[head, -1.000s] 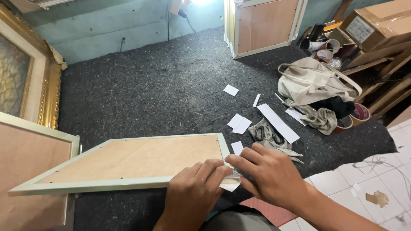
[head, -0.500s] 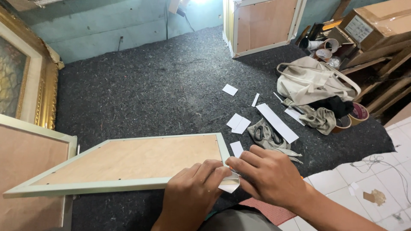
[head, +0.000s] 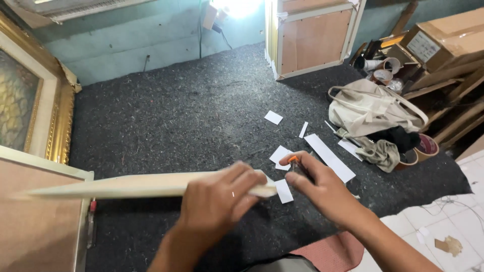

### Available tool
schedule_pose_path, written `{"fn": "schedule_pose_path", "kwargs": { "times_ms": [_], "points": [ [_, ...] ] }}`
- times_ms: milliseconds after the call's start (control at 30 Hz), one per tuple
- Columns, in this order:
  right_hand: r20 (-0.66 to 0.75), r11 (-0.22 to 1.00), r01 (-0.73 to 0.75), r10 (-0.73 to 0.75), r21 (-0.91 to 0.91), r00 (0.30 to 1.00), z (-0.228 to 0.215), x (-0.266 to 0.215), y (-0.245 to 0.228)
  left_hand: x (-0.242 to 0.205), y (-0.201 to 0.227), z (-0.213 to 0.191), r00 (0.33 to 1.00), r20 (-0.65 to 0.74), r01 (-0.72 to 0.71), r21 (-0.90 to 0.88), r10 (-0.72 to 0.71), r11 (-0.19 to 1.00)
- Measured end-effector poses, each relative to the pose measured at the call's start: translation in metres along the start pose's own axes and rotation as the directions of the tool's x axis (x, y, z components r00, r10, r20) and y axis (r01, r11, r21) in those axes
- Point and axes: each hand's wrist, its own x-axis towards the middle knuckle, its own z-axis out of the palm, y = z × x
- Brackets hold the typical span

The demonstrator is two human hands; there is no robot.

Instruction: Applying protective white strips to the corners of picture frames using scissors and a utility knife.

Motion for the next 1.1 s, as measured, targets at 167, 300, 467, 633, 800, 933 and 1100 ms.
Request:
{"fn": "schedule_pose_path", "kwargs": {
  "times_ms": [167,300,467,633,800,933,1100],
  "points": [
    [0.025,0.908,-0.014,0.004,0.418,1.0,0.006,0.025,0.006,0.038,-0.028,-0.01,0.998,-0.063,-0.007,-0.071,0.003,0.997],
    [0.077,0.761,-0.136,0.112,0.635,0.991,0.01,0.046,-0.006,0.061,-0.039,-0.019,0.99,-0.019,0.134,-0.182,-0.14,0.974],
    [0.105,0.69,-0.149,0.105,0.709,0.989,0.008,0.068,-0.014,0.078,-0.046,-0.025,0.977,0.006,0.205,-0.286,-0.212,0.936],
    [0.07,0.702,-0.093,0.062,0.706,0.996,0.01,0.079,-0.022,0.087,-0.08,-0.013,0.928,-0.214,0.083,-0.678,-0.304,0.73],
    [-0.014,0.673,0.097,-0.128,0.733,0.992,0.022,0.093,-0.005,0.096,-0.088,-0.007,0.88,-0.018,0.262,-0.815,-0.475,0.517],
    [-0.056,0.682,0.15,-0.157,0.716,0.986,0.025,0.095,-0.014,0.102,-0.088,-0.012,0.9,-0.045,0.266,-0.732,-0.434,0.628],
    [-0.31,0.827,0.422,-0.318,0.372,0.896,0.023,0.123,0.005,0.102,-0.074,-0.021,0.952,-0.037,0.242,-0.512,-0.303,0.824]
  ]
}}
